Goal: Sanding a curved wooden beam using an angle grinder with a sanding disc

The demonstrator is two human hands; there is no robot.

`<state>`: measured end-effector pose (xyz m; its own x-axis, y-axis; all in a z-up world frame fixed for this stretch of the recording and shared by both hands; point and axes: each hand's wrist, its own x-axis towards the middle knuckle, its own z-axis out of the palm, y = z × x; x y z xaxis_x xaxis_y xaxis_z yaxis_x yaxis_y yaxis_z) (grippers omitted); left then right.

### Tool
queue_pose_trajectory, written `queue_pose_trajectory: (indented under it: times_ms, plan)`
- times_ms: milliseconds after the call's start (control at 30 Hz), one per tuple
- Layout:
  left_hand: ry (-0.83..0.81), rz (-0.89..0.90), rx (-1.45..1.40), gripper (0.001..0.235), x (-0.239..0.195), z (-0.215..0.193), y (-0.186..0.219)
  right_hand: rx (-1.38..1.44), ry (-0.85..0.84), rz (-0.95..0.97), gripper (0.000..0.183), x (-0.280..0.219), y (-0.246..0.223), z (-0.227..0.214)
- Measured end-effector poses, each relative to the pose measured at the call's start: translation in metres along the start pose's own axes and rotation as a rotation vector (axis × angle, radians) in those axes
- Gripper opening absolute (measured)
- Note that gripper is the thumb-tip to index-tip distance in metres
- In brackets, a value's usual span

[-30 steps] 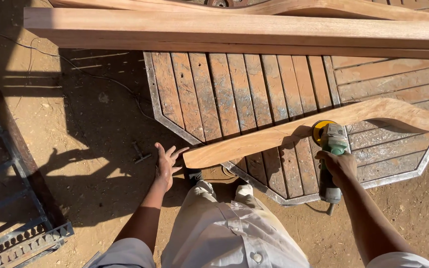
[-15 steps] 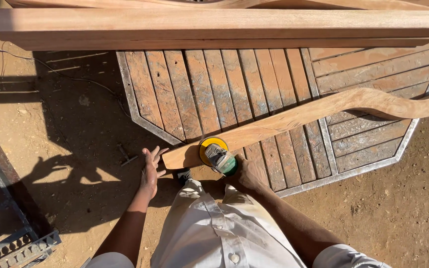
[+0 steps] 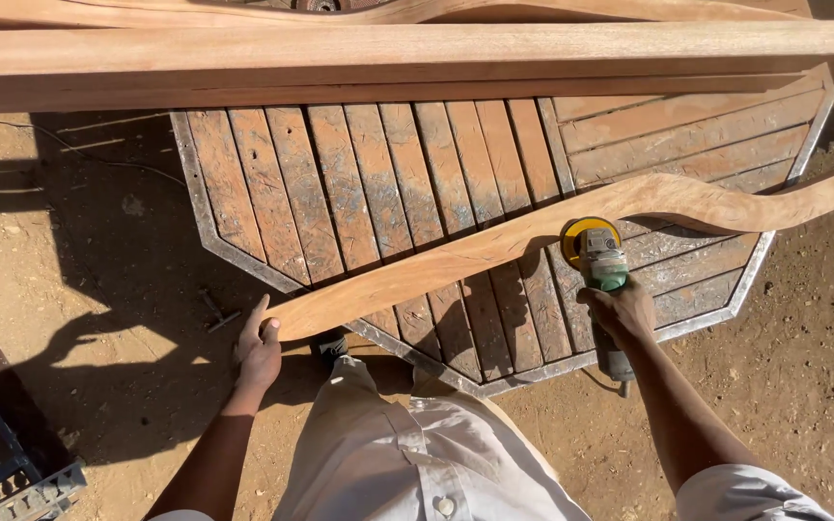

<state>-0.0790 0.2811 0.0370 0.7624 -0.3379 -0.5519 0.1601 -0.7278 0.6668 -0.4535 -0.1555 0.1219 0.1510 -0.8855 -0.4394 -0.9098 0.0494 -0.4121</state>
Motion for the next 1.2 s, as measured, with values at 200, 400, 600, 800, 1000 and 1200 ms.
queue_pose_trajectory:
  times_ms: [200, 400, 600, 800, 1000, 1200]
  plan:
    - [0.132, -0.004, 0.491, 0.056, -0.028, 0.026, 0.038, -0.173, -0.365, -0.217, 0.071, -0.088, -0.09, 0.028]
    - [0.179, -0.024, 0.29, 0.057, -0.012, 0.04, 0.018, -0.352, -0.572, -0.53, 0.064, -0.129, -0.122, 0.071]
    - [0.12, -0.034, 0.326, 0.061, 0.0, 0.035, 0.001, -0.152, -0.318, -0.119, 0.057, -0.064, -0.077, 0.023]
    - [0.117, 0.047, 0.436, 0.058, 0.027, 0.043, -0.044, -0.086, -0.054, 0.016, 0.056, -0.029, -0.038, -0.066]
    - [0.076, 0.047, 0.428, 0.06, 0.025, 0.033, -0.043, -0.097, -0.143, -0.075, 0.058, -0.038, -0.06, -0.02]
    - [0.132, -0.027, 0.507, 0.072, 0.019, 0.04, -0.044, -0.381, -0.432, -0.331, 0.069, -0.114, -0.112, 0.083]
